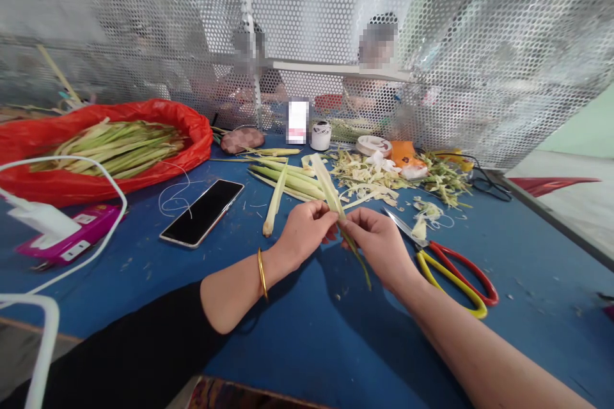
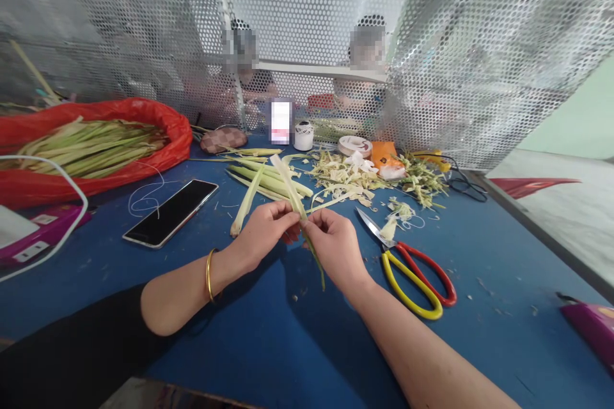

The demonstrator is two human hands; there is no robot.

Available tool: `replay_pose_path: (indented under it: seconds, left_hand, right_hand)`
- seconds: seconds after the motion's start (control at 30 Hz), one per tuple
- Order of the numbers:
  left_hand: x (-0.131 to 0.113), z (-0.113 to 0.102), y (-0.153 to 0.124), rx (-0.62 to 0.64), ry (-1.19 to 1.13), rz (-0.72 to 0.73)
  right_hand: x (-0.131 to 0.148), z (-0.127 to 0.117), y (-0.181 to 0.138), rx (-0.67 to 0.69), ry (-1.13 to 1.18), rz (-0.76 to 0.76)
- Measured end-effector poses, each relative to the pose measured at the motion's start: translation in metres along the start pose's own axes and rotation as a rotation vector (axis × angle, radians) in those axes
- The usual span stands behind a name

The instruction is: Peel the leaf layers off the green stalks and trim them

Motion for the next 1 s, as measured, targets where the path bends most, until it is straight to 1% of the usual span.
replay_pose_path:
  seconds: [0.07, 0.2, 0.4, 0.53, 0.63, 0.77, 0.93, 1.0]
  left_hand:
    - [0.002, 0.003, -0.001, 0.022, -0.012, -0.024]
    - [0.002, 0.003, -0.002, 0.011, -0.037, -0.023]
    - [0.003, 0.001, -0.001, -0.031, -0.026, -0.028]
    - [0.006, -0.002, 0.001, -0.055, -0.02, -0.055]
    - [0.008, -0.005, 0.003, -0.075, -0.033, -0.073]
    - [0.008, -0.01, 0.005, -0.1, -0.026, -0.046]
    - [0.005, -0.018, 0.007, -0.166, -0.013, 0.0]
    - [0.004, -0.021, 0.006, -0.193, -0.013, 0.006]
  right_hand:
    - [0.003, -0.001, 0.0, -0.011, 0.004, -0.032]
    - [0.01, -0.006, 0.0, -0.053, -0.024, -0.102]
    - [0.015, -0.011, -0.001, -0.102, -0.029, -0.138]
    - [0.021, -0.013, -0.003, -0.125, -0.076, -0.193]
    - [0.023, -0.014, -0.004, -0.138, -0.048, -0.207]
    - [0.021, -0.014, -0.001, -0.139, -0.01, -0.172]
    - [0.002, 0.0, 0.003, 0.02, -0.025, -0.017]
    - [-0.003, 0.002, 0.002, 0.044, -0.028, 0.014]
Point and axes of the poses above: each hand's wrist, its own y-axis towards the middle knuckle, its own z-axis out of the palm, x = y × z, the point moved 10 cm from there along y, towards the middle knuckle, and after that the axes turned 10 degrees about -z, right-handed, at the moved point
